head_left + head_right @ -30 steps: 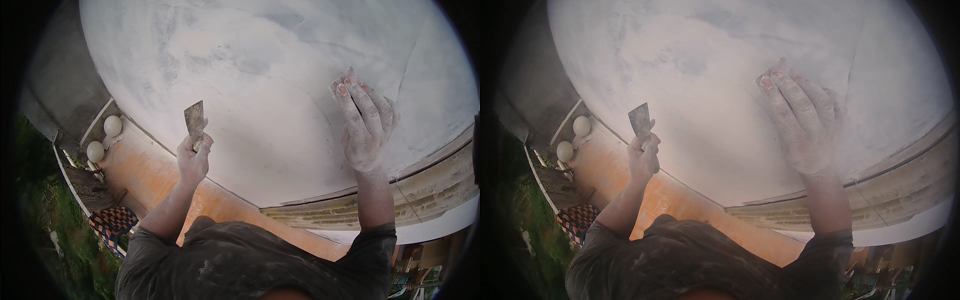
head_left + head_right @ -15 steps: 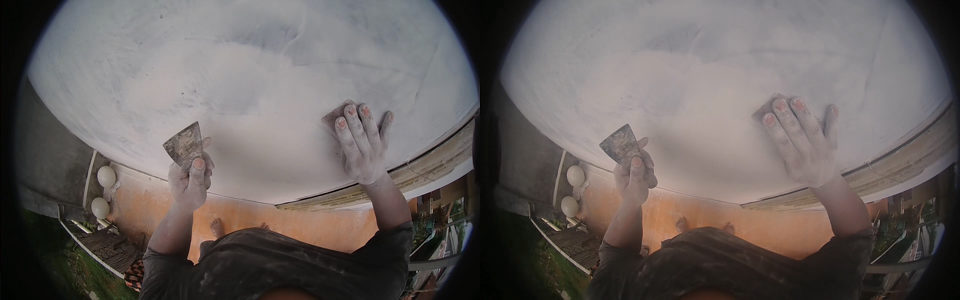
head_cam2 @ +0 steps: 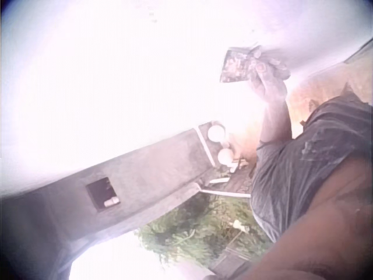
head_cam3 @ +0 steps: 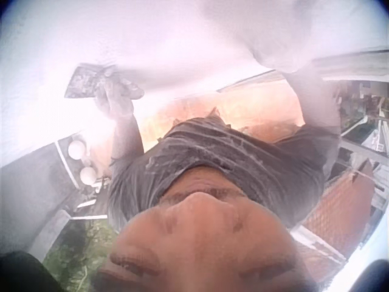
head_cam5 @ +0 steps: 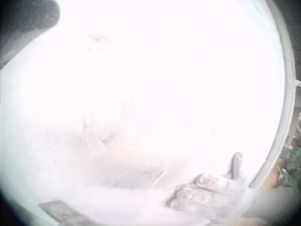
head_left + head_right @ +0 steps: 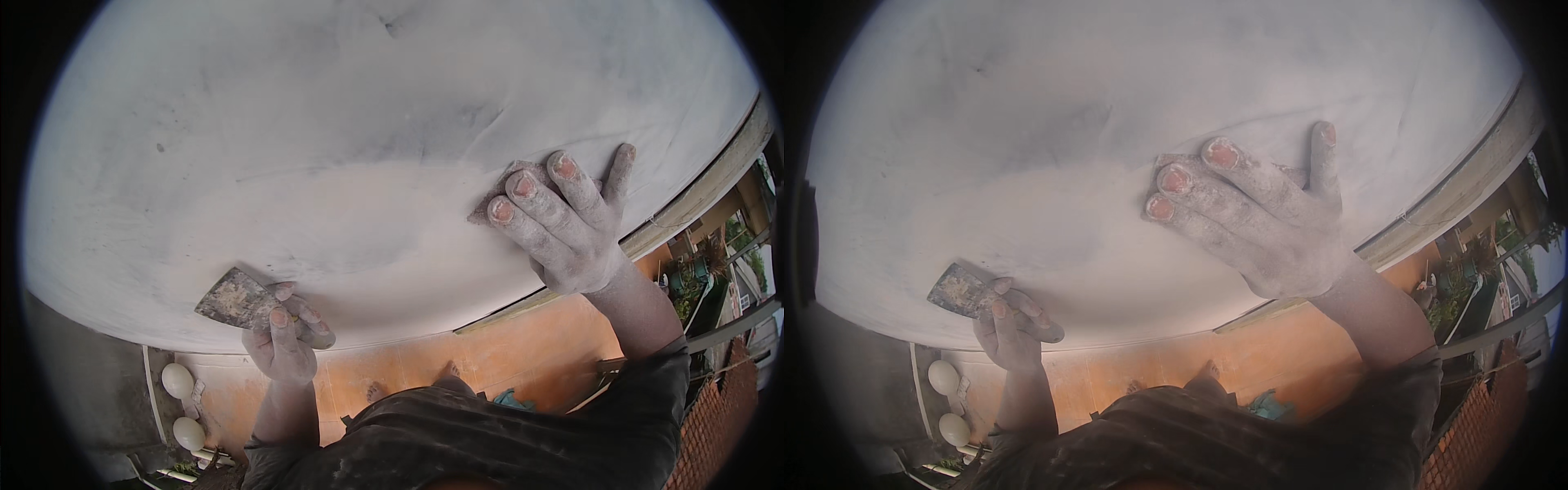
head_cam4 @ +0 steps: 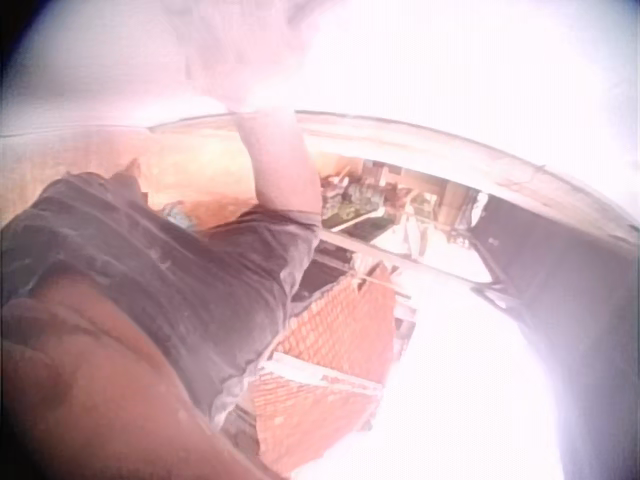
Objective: The person smooths a white wall surface using a sanding block in one hand and a putty knife in the other. They repeatedly rub the wall and scrape along the edges to even out the surface.
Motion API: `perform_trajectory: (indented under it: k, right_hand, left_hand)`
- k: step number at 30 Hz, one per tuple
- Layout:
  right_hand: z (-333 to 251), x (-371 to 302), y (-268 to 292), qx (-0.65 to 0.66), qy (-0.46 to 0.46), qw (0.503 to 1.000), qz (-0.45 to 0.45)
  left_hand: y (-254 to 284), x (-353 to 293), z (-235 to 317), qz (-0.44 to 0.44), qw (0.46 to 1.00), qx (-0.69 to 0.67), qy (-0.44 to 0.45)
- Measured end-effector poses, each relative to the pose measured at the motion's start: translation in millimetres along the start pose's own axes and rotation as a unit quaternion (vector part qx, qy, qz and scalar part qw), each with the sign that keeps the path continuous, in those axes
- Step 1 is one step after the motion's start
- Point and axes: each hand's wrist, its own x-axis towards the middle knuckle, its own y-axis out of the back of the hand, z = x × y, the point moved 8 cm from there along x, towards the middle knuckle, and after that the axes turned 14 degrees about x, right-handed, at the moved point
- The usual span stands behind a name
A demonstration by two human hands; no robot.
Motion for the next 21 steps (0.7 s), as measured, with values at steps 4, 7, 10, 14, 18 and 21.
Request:
perform_trajectory:
  k: [4,7,10,14,18,21]
  right_hand:
    - [-10.7,2.6,-10.5,0.046,0.006,0.996,-0.081]
    - [-6.0,12.7,-4.2,-0.016,0.011,0.999,-0.031]
    - [0.5,15.4,0.0,-0.046,0.039,0.997,0.042]
    - [-7.4,22.7,-15.3,-0.079,0.172,0.982,-0.013]
    - [-3.6,28.5,1.0,-0.033,0.035,0.999,-0.023]
    - [-3.4,31.7,10.1,-0.032,-0.036,0.998,0.026]
  left_hand:
    - [1.3,-1.4,5.1,0.013,0.999,0.035,-0.027]
    - [-4.8,-1.0,5.4,-0.017,0.999,0.025,-0.031]
    - [-2.0,-2.8,-0.5,0.006,1.0,0.008,-0.013]
    - [-1.2,-4.1,0.1,0.016,0.999,0.023,-0.015]
    - [-2.0,-4.8,3.1,0.02,0.998,0.05,-0.04]
    - [-2.9,-5.4,-4.1,0.019,1.0,0.015,-0.016]
